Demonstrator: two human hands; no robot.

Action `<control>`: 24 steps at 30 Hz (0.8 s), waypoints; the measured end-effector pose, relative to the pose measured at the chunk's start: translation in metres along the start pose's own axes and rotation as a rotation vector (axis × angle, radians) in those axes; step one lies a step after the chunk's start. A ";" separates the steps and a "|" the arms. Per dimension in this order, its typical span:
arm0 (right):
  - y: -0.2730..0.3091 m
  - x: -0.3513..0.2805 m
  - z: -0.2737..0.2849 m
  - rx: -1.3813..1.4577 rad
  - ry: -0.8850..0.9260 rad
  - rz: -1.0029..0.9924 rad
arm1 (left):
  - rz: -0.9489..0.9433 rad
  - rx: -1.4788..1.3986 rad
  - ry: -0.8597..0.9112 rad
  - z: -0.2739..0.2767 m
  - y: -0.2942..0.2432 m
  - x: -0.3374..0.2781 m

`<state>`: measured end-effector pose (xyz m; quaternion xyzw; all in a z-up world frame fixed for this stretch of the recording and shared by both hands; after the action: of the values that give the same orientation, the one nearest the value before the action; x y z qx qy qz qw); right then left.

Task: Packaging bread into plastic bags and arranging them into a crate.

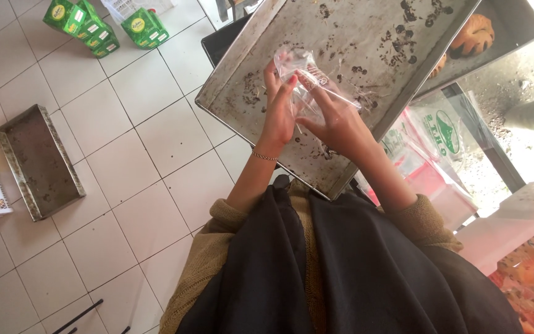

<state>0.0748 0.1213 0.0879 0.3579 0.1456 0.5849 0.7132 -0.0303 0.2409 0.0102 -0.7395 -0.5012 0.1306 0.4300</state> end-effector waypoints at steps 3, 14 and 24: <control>0.008 -0.002 0.003 -0.050 0.007 -0.054 | 0.056 0.009 -0.048 -0.008 -0.011 0.001; -0.082 -0.016 -0.047 -0.814 -0.171 0.497 | 0.150 -0.178 0.097 0.004 0.011 -0.004; 0.001 -0.002 0.004 -0.074 -0.039 0.023 | 0.174 -0.138 0.045 -0.006 0.002 -0.003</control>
<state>0.0756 0.1182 0.0910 0.3443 0.1055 0.5909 0.7219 -0.0265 0.2350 0.0114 -0.8107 -0.4331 0.1160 0.3765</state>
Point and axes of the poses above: each hand's wrist, its own x-axis towards the middle knuckle, its own z-axis out of the back of the hand, y = z × x, the point moved 1 cm from there along x, towards the middle knuckle, and after that the axes turned 15 degrees about -z, right-handed, at the moved point
